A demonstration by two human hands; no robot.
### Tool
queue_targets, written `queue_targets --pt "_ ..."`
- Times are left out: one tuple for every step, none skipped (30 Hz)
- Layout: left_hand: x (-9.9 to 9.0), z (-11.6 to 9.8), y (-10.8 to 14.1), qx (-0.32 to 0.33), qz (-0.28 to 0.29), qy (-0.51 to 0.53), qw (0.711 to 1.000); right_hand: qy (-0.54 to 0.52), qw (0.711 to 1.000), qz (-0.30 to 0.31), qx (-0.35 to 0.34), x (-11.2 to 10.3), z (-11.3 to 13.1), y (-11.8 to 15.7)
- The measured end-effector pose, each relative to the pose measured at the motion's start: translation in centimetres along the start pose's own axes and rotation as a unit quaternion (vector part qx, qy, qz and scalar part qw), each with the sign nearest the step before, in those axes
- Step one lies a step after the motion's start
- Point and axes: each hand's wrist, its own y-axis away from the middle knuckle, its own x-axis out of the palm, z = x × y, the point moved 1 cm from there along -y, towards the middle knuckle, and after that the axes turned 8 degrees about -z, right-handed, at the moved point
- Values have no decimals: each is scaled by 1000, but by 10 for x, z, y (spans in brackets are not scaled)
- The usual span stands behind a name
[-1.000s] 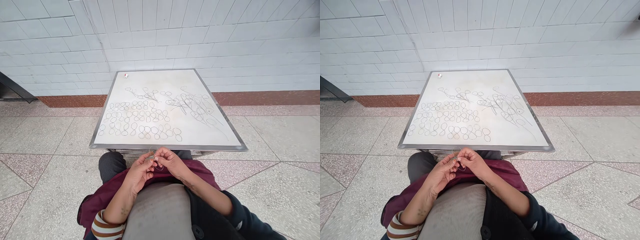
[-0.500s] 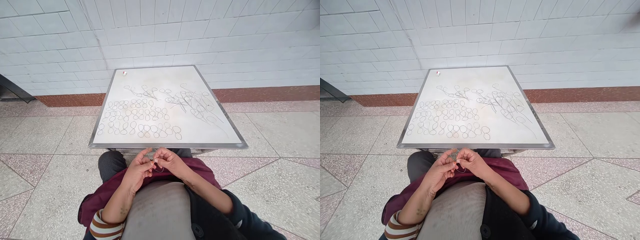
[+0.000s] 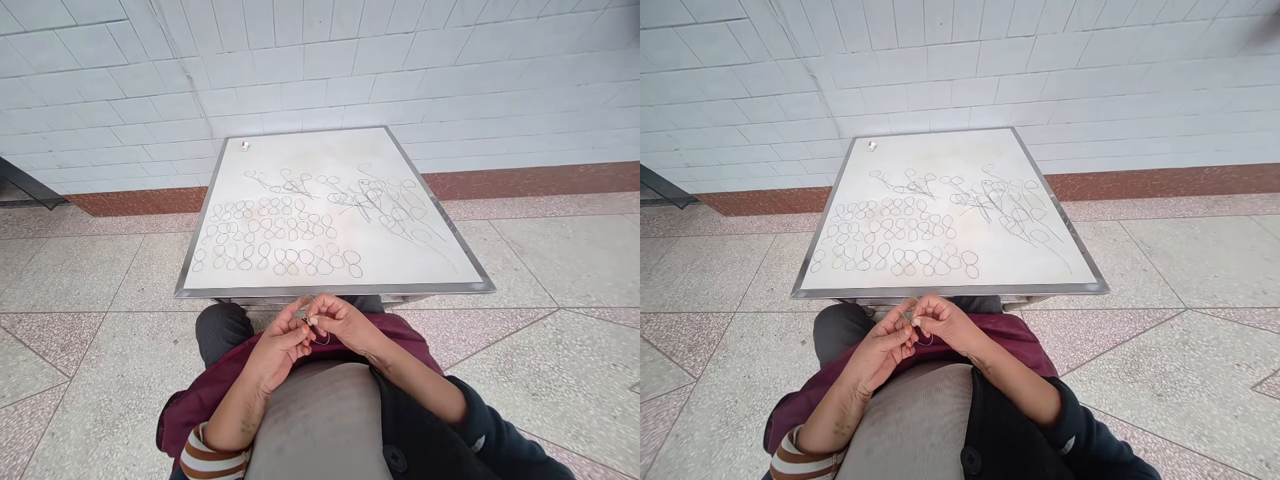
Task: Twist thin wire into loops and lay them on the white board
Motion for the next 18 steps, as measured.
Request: queue_targets --pt "0 -1 1 6 -3 -12 1000 9 1000 0 3 0 1 1" --pt "0 -1 1 11 -6 -25 1000 19 1000 1 6 1 3 1" --pt "0 -1 1 18 -10 -39 999 28 1000 1 9 1 4 2" --pt "1 -2 2 24 -14 -53 998 37 999 1 12 1 6 2" --pt "1 -2 2 31 -18 -68 997 44 999 1 14 1 7 2" --pt "2 -2 2 38 -22 -82 996 48 999 1 16 1 8 2" --pt "3 -2 2 46 -25 -92 994 50 999 3 18 1 9 2" --pt "3 -1 2 51 -26 -96 994 50 999 4 18 1 10 2" --pt "4 -1 2 52 -23 -91 994 45 999 7 18 0 10 1" --pt "5 0 2 47 -17 -78 996 37 999 9 17 -1 9 0" --pt "5 1 3 38 -11 -59 997 26 999 13 15 -1 9 0" --pt "6 2 3 27 -4 -39 999 16 1000 15 13 -2 8 -1" --pt "6 2 3 17 0 -22 1000 7 1000 16 10 -3 7 -1" --pt "5 2 3 9 4 -11 1000 0 1000 15 8 -3 7 -2" --pt "5 2 3 5 4 -7 1000 -3 1000 15 7 -4 6 -2" --pt "5 2 3 4 4 -11 1000 -3 1000 15 8 -4 6 -2" --pt "4 2 3 4 2 -19 1000 0 1000 17 9 -4 6 -1" --pt "4 1 3 6 0 -30 1000 4 1000 19 10 -3 7 -1"
